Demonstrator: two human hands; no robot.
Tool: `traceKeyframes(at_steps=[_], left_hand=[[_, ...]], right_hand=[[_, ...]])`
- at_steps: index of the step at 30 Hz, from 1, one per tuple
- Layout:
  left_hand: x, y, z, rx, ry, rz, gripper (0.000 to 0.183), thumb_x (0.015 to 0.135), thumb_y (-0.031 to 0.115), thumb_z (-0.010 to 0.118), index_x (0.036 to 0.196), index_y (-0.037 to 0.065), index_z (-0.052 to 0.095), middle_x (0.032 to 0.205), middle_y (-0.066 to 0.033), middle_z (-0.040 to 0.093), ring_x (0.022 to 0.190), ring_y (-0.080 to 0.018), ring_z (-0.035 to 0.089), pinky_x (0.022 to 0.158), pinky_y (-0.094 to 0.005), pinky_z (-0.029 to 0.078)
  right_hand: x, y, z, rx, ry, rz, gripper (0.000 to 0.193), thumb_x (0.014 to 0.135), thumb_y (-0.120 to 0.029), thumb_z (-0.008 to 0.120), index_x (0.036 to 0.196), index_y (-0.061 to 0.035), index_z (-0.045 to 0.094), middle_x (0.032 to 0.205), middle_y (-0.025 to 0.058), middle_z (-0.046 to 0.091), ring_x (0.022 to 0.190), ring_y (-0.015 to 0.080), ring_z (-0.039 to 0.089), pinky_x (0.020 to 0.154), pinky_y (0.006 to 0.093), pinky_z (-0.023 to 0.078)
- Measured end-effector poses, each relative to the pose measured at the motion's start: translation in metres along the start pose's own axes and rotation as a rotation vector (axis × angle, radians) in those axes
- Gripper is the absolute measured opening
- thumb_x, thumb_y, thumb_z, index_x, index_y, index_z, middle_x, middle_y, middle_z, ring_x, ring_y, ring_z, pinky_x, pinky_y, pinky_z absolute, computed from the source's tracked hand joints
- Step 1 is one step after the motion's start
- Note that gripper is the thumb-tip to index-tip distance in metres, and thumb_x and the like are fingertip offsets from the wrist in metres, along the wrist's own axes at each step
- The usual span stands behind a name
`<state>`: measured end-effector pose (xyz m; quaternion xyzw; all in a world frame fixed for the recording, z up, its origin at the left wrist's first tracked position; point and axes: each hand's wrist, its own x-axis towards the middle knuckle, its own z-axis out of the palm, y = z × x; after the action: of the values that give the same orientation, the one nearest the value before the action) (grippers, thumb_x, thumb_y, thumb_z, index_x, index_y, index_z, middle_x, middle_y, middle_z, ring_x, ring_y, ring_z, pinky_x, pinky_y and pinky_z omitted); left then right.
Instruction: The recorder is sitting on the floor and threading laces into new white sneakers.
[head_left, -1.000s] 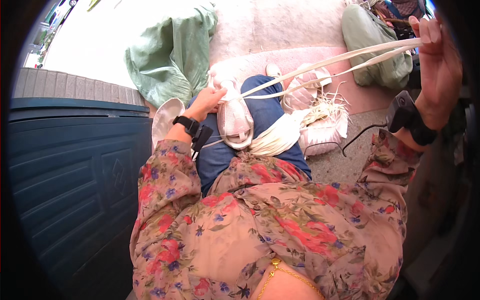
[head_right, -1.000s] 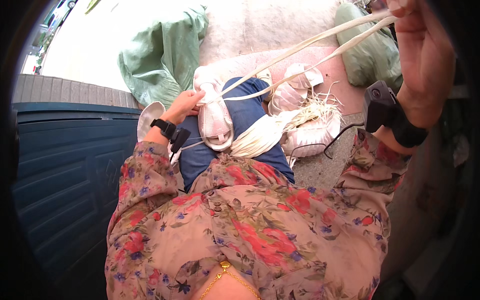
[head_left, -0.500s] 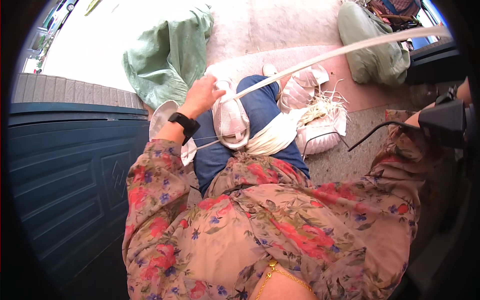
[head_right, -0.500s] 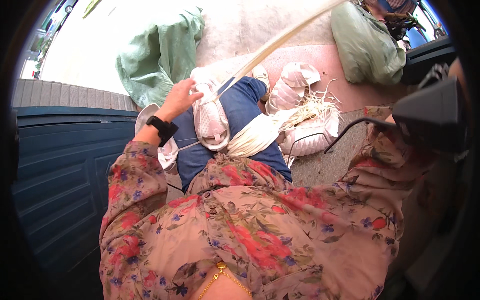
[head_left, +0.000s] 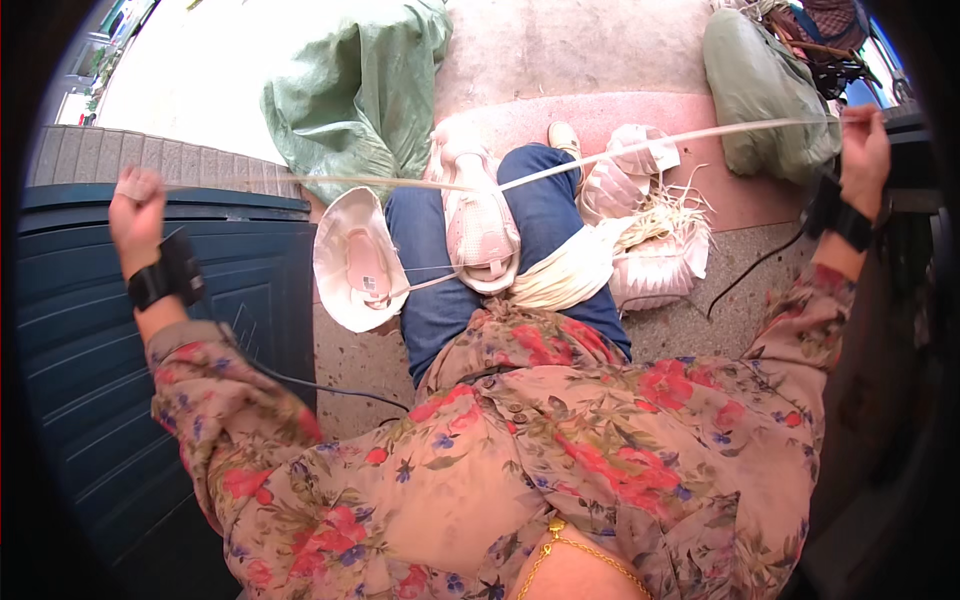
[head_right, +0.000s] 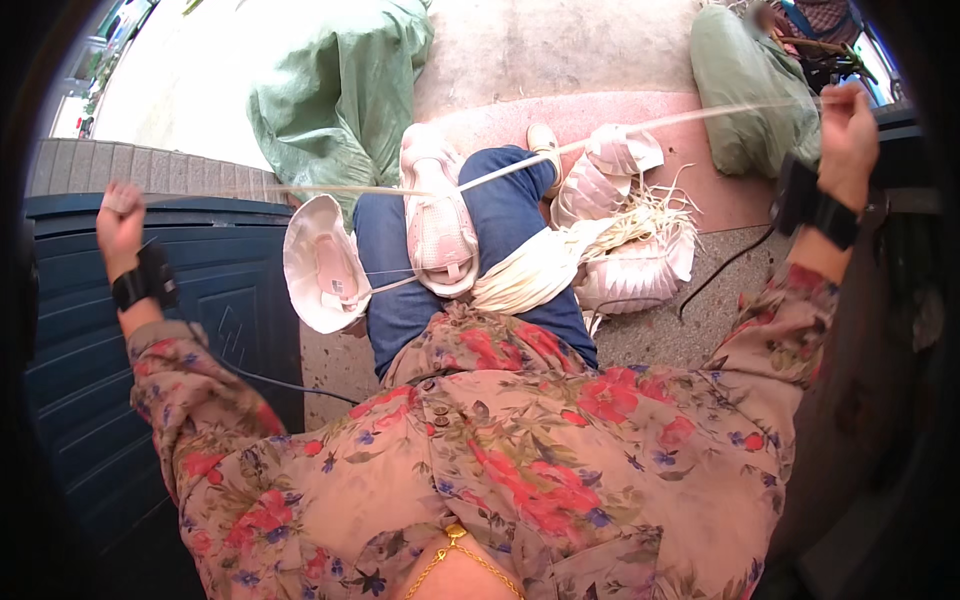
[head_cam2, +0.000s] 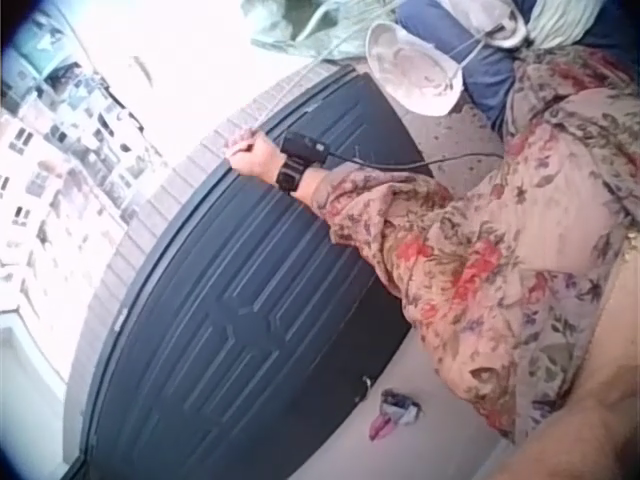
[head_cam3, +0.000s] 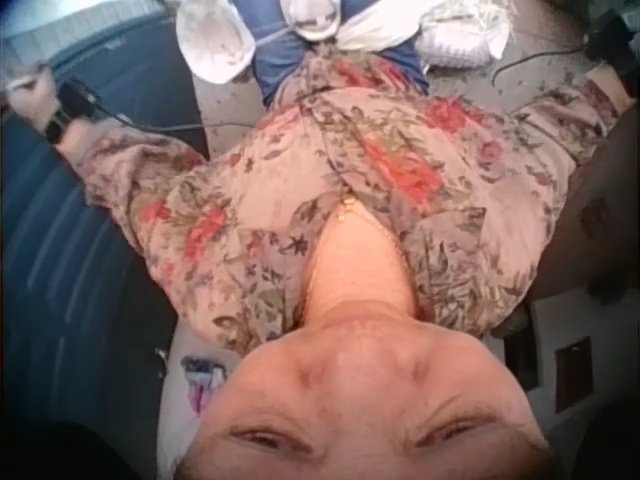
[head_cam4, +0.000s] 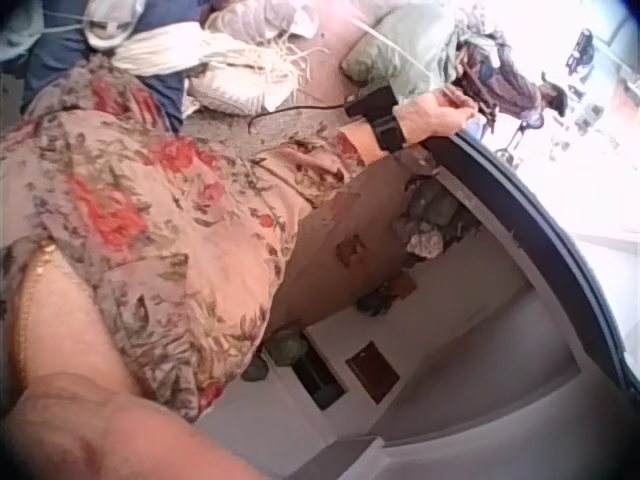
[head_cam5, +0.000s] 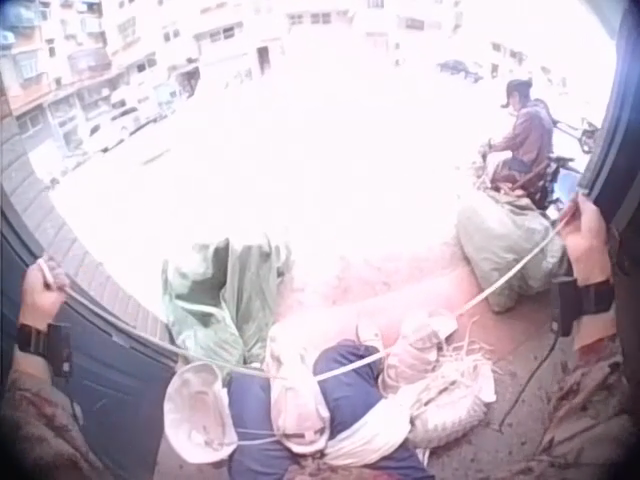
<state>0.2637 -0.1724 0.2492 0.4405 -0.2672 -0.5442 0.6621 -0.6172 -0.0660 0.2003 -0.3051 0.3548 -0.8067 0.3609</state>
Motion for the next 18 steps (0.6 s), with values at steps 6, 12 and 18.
traceKeyframes(at_steps=[6, 12, 18], left_hand=[[-0.032, -0.055, -0.044, 0.172, 0.132, -0.311, 0.024, 0.091, 0.013, 0.043, 0.068, 0.013, 0.035, 0.052, 0.0039, 0.028, 0.042, -0.006, 0.025, 0.038, -0.0211, 0.023], [-0.115, -0.235, 0.075, 0.453, -0.312, -0.804, 0.012, 0.084, 0.02, 0.053, 0.089, 0.009, 0.056, 0.055, 0.0075, 0.036, 0.043, -0.0025, 0.031, 0.037, -0.0182, 0.024], [-0.136, -0.327, 0.068, 1.229, -0.859, 0.026, 0.018, 0.081, 0.016, 0.056, 0.082, 0.0, 0.063, 0.074, -0.0106, 0.061, 0.068, -0.0285, 0.056, 0.068, -0.0316, 0.044]], right_hand=[[-0.143, 0.152, 0.1, -0.743, -0.149, 0.399, 0.017, 0.087, -0.012, 0.051, 0.097, -0.0014, 0.058, 0.074, 0.0016, 0.055, 0.067, 0.0088, 0.05, 0.062, 0.0204, 0.042], [-0.273, 0.262, 0.164, -1.024, -1.277, 0.271, 0.012, 0.081, -0.009, 0.05, 0.082, 0.0004, 0.059, 0.084, 0.0107, 0.061, 0.081, 0.024, 0.059, 0.071, 0.0329, 0.046], [-0.287, 0.299, 0.17, -1.325, -1.049, -0.311, 0.018, 0.069, -0.004, 0.048, 0.083, 0.0002, 0.059, 0.105, 0.0141, 0.055, 0.106, 0.0262, 0.048, 0.086, 0.0381, 0.036]])
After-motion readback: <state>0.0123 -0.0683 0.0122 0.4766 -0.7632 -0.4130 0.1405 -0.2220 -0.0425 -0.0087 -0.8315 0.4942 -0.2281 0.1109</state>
